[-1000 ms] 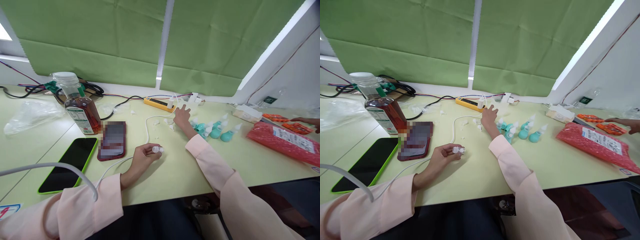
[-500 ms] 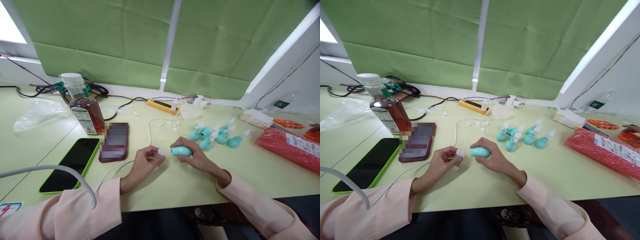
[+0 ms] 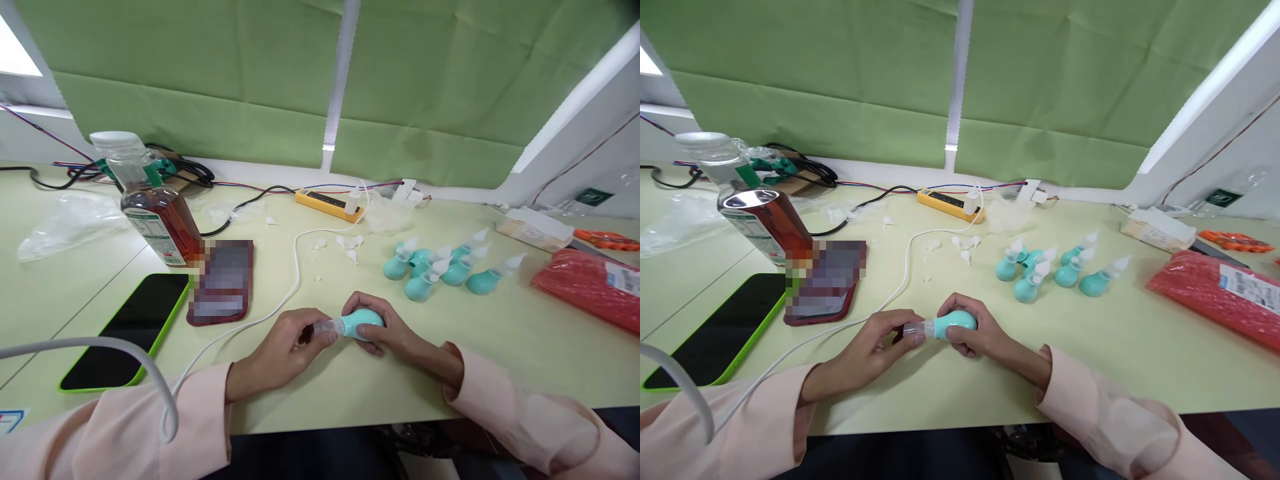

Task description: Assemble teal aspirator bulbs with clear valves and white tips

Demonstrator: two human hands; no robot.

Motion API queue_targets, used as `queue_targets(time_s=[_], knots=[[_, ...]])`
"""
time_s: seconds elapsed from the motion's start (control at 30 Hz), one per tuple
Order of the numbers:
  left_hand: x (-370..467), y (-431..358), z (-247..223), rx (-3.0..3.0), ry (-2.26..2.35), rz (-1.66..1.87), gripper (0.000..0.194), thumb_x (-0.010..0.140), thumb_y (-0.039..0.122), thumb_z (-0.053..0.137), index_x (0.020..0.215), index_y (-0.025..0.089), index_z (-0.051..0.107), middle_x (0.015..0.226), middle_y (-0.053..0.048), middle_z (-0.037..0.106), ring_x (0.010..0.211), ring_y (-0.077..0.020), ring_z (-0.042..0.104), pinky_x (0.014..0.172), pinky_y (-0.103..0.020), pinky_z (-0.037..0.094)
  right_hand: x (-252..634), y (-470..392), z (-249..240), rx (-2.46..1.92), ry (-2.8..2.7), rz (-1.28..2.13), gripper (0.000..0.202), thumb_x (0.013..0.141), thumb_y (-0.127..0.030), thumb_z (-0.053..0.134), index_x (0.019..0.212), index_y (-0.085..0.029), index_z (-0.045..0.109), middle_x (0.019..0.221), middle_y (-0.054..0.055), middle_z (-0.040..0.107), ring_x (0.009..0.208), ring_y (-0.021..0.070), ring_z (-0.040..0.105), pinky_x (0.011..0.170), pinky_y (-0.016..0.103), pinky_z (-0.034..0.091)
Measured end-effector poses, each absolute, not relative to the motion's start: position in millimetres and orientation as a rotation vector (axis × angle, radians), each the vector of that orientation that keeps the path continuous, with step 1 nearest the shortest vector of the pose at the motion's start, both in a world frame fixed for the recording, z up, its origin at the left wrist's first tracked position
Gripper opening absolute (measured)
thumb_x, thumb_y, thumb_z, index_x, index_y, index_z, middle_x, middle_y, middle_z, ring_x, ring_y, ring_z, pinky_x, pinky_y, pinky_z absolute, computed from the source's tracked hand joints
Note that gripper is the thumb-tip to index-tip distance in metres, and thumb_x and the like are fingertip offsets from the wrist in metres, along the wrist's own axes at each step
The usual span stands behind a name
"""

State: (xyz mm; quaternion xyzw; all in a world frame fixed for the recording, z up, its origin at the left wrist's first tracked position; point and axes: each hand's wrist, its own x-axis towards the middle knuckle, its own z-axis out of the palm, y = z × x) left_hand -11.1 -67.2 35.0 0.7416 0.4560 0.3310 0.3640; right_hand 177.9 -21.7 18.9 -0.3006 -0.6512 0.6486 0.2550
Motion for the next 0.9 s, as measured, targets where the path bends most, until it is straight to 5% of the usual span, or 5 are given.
queue_targets(time_s=[0.27,0.47,0.9], knots=[[-13,-66,32,1.954,1.138,0.793,0.027,0.078,0.034,0.044,0.074,0.013,0.061,0.058,0.001,0.051,0.05,-0.009,0.038,0.045,-0.02,0.028,174,-30,27,-0.844,-2.18,1.062,0.025,0.064,-0.018,0.06,0.084,-0.02,0.046,0.074,-0.001,0.049,0.065,0.011,0.047,0.058,0.022,0.038],[-13,-64,30,1.874,1.092,0.786,0.03,0.079,0.036,0.043,0.081,0.013,0.062,0.063,0.0,0.054,0.053,-0.0091,0.038,0.046,-0.02,0.028,173,-32,18,-0.838,-2.201,0.833,0.022,0.066,-0.02,0.058,0.083,-0.022,0.044,0.071,-0.001,0.05,0.061,0.0111,0.047,0.054,0.022,0.037],[-13,-65,27,2.527,0.979,0.96,0.021,0.081,0.022,0.041,0.084,0.01,0.057,0.062,-0.005,0.053,0.056,-0.0124,0.047,0.052,-0.022,0.038,169,-25,40,-0.991,-2.129,1.377,0.026,0.057,-0.015,0.065,0.076,-0.017,0.046,0.063,-0.004,0.049,0.054,0.0071,0.045,0.048,0.017,0.036]])
